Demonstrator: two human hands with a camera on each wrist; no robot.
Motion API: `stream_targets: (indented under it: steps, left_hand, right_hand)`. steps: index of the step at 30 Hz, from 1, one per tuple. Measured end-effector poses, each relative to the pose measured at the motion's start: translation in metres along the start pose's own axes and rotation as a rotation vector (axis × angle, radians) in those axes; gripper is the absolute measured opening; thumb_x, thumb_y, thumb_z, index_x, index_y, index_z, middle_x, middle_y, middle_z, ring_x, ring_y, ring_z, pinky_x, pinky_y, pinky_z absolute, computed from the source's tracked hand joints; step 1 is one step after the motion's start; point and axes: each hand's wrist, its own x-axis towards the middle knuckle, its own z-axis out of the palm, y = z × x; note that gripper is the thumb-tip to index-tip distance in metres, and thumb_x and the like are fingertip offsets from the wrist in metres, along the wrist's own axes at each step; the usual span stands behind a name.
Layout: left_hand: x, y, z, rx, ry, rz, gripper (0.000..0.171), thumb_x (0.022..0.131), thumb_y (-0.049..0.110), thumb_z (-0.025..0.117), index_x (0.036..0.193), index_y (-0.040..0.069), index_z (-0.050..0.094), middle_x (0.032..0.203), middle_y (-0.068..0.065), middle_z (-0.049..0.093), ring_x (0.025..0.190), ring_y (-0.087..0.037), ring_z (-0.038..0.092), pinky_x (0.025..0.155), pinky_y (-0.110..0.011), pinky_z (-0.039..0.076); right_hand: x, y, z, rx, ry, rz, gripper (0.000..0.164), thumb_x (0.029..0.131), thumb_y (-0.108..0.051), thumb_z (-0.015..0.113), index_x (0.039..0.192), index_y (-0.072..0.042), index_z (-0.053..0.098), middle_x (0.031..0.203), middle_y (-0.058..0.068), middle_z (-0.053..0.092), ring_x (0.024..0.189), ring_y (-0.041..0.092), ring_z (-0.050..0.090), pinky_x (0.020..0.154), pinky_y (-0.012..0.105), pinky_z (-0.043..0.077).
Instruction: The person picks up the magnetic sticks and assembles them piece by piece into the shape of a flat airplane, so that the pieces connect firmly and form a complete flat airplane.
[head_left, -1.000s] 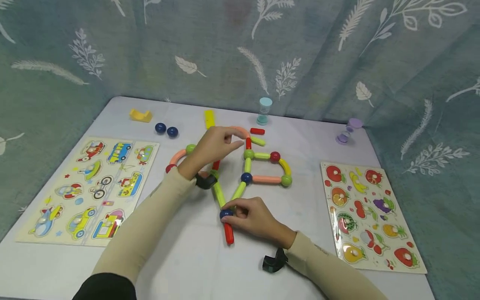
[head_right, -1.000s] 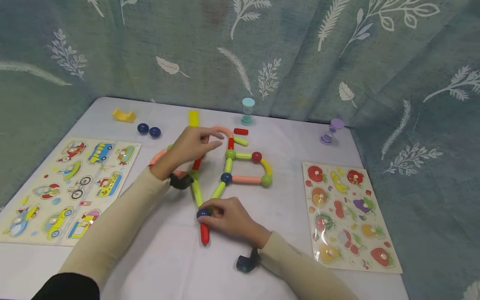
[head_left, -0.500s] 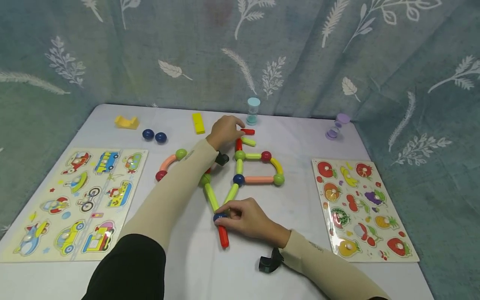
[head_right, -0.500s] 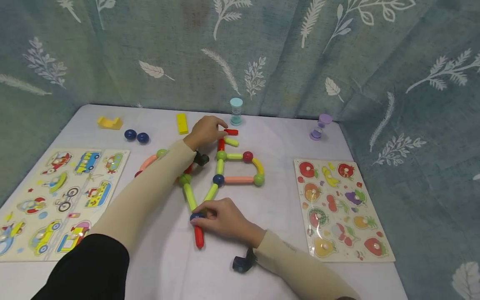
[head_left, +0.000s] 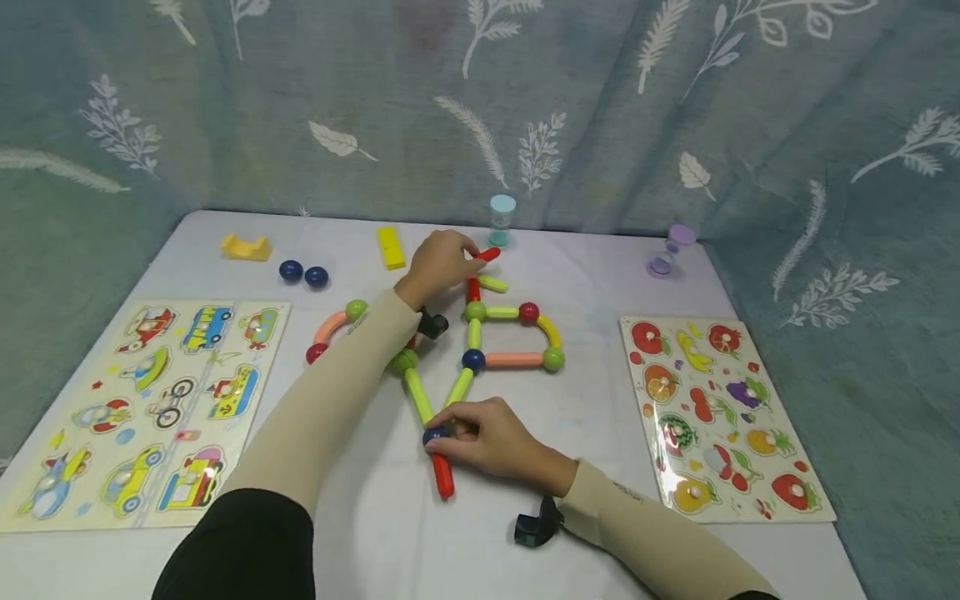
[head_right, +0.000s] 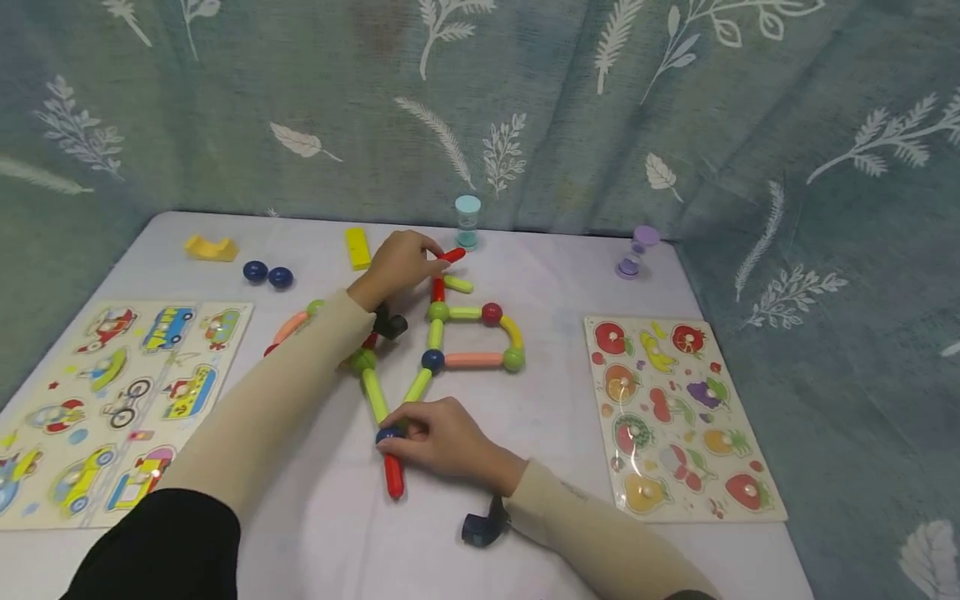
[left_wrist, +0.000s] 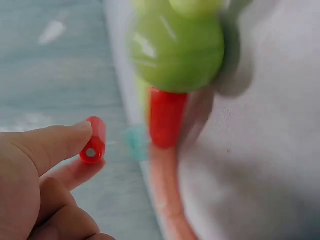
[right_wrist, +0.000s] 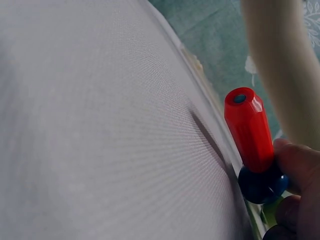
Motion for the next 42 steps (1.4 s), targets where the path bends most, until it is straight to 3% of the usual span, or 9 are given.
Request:
stream_targets:
  steps: [3,5,11,16,20,22,26,34,42]
  left_hand:
    - [-0.03,0.004,-0.015,-0.033,0.038,0.038,0.033,0.083,0.044,0.068,0.101,0.016,0.072,0.077,0.001,0.058,0.065,-0.019,0.049,0.055,-0.031,0.039]
    - [-0.058,0.003,-0.024,-0.065,0.067,0.057,0.034,0.082,0.046,0.068,0.101,0.018,0.072,0.067,-0.001,0.054,0.057,-0.019,0.047,0.05,-0.03,0.035]
    - [-0.171,-0.006,-0.04,-0.104,0.17,0.036,0.032,0.079,0.046,0.071,0.102,0.024,0.072,0.053,0.002,0.045,0.045,-0.016,0.041,0.044,-0.029,0.028]
    - [-0.257,-0.018,-0.018,-0.126,0.167,-0.047,0.031,0.078,0.05,0.07,0.099,0.028,0.073,0.046,0.01,0.036,0.042,-0.007,0.032,0.04,-0.024,0.024]
    - [-0.302,-0.017,0.007,-0.16,0.139,-0.157,0.021,0.076,0.044,0.075,0.093,0.032,0.074,0.042,0.014,0.03,0.042,-0.003,0.028,0.041,-0.022,0.024]
    - [-0.314,-0.015,0.016,-0.189,0.125,-0.195,0.018,0.075,0.042,0.077,0.091,0.034,0.074,0.042,0.016,0.03,0.042,-0.002,0.028,0.042,-0.022,0.024]
    - [-0.324,-0.016,0.026,-0.236,0.116,-0.202,0.016,0.073,0.041,0.078,0.088,0.035,0.073,0.042,0.019,0.029,0.043,0.0,0.027,0.042,-0.02,0.022]
    - [-0.331,-0.017,0.03,-0.202,0.124,-0.19,0.018,0.072,0.043,0.078,0.086,0.033,0.074,0.043,0.023,0.028,0.044,0.002,0.027,0.042,-0.02,0.022]
    - [-0.333,-0.015,0.026,-0.14,0.106,-0.182,0.018,0.069,0.05,0.077,0.083,0.04,0.07,0.045,0.018,0.027,0.046,0.0,0.026,0.046,-0.021,0.023]
  right_hand:
    - [-0.003,-0.001,-0.005,-0.009,0.018,0.028,0.021,0.083,-0.037,0.07,0.101,-0.026,0.069,0.053,-0.012,0.039,0.048,0.001,0.036,0.046,0.02,0.029]
    - [-0.006,-0.002,-0.008,-0.012,0.026,0.041,0.021,0.083,-0.037,0.07,0.102,-0.026,0.069,0.053,-0.012,0.038,0.048,0.002,0.035,0.046,0.021,0.028]
    - [-0.009,-0.003,-0.012,-0.037,0.031,0.036,0.022,0.084,-0.035,0.069,0.104,-0.025,0.068,0.053,-0.011,0.039,0.048,0.003,0.037,0.047,0.021,0.029]
    - [-0.01,-0.004,-0.011,-0.035,0.029,0.031,0.022,0.083,-0.029,0.072,0.103,-0.021,0.069,0.053,-0.008,0.04,0.049,0.003,0.037,0.048,0.021,0.028]
    - [-0.009,-0.003,-0.01,-0.042,0.013,0.028,0.022,0.084,-0.031,0.07,0.104,-0.023,0.068,0.054,-0.009,0.04,0.05,0.004,0.038,0.048,0.022,0.03]
    - [-0.009,-0.002,-0.01,-0.047,0.012,0.025,0.022,0.085,-0.034,0.069,0.105,-0.025,0.068,0.054,-0.01,0.04,0.05,0.004,0.038,0.048,0.022,0.03]
    - [-0.007,-0.002,-0.007,-0.029,0.015,0.024,0.022,0.085,-0.036,0.068,0.106,-0.027,0.067,0.054,-0.011,0.04,0.05,0.004,0.038,0.049,0.022,0.03]
    - [-0.004,-0.005,0.003,-0.01,-0.005,0.025,0.023,0.086,-0.038,0.067,0.106,-0.027,0.067,0.054,-0.01,0.041,0.05,0.004,0.038,0.048,0.021,0.03]
    - [-0.001,-0.009,0.006,-0.01,-0.011,0.014,0.024,0.086,-0.037,0.067,0.107,-0.025,0.067,0.055,-0.011,0.042,0.05,0.003,0.038,0.048,0.021,0.031]
